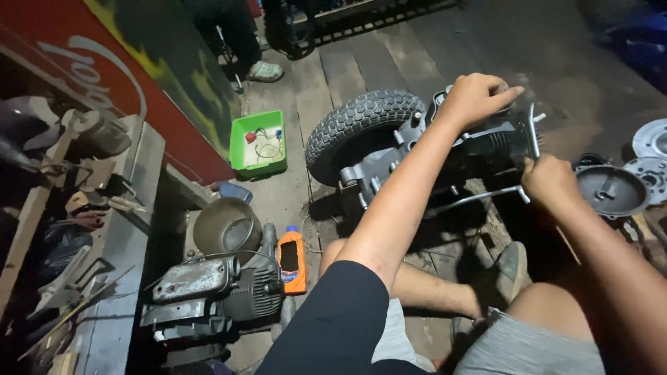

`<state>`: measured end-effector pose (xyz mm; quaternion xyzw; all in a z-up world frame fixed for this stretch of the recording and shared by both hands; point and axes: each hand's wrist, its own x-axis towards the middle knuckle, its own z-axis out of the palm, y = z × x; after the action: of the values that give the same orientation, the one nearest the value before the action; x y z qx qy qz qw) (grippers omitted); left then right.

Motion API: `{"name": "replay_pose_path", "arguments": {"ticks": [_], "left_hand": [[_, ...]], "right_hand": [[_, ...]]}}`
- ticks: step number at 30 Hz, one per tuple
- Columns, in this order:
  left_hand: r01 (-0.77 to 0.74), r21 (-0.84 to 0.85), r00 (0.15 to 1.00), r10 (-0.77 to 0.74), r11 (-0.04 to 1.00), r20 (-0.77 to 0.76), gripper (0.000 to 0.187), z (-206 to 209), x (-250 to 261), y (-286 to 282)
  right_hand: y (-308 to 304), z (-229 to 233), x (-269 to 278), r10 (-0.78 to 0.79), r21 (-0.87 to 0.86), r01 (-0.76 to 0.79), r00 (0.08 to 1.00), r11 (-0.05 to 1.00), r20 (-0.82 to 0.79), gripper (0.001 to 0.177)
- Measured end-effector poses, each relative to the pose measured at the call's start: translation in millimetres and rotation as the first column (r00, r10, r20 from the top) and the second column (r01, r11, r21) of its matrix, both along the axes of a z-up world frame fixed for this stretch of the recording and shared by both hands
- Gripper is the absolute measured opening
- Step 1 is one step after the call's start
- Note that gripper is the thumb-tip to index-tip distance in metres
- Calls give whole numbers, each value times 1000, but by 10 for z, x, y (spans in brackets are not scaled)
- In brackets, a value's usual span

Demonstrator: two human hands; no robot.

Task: The person scrubs the cylinder head of a small engine with a wire brush. They then wipe the surface with a cloth to remove debris.

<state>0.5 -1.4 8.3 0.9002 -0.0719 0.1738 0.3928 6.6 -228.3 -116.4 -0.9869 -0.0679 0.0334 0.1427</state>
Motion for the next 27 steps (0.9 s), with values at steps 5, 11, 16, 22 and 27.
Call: {"name": "replay_pose_path", "arguments": {"ticks": [5,11,16,22,27], "left_hand": [[13,-29,999,-12,1000,38,47,-13,-69,13],[1,-56,999,1,998,40,46,-16,-50,27],[14,-131,989,5,991,148,42,-155,59,15],[-31,-149,991,50,988,125,40,-151,27,28],[-1,-149,995,16,989,98,41,-112,43,36]], "right_hand": [[228,147,161,-40,65,44,997,997,-62,50],[11,-39,68,2,28,-1,999,1000,-36,52],[206,-190,399,-67,131,58,996,990,60,50],[59,-25,-143,34,104,-48,991,993,127,42],[86,-51,66,16,157,-26,998,987,64,46]]}}
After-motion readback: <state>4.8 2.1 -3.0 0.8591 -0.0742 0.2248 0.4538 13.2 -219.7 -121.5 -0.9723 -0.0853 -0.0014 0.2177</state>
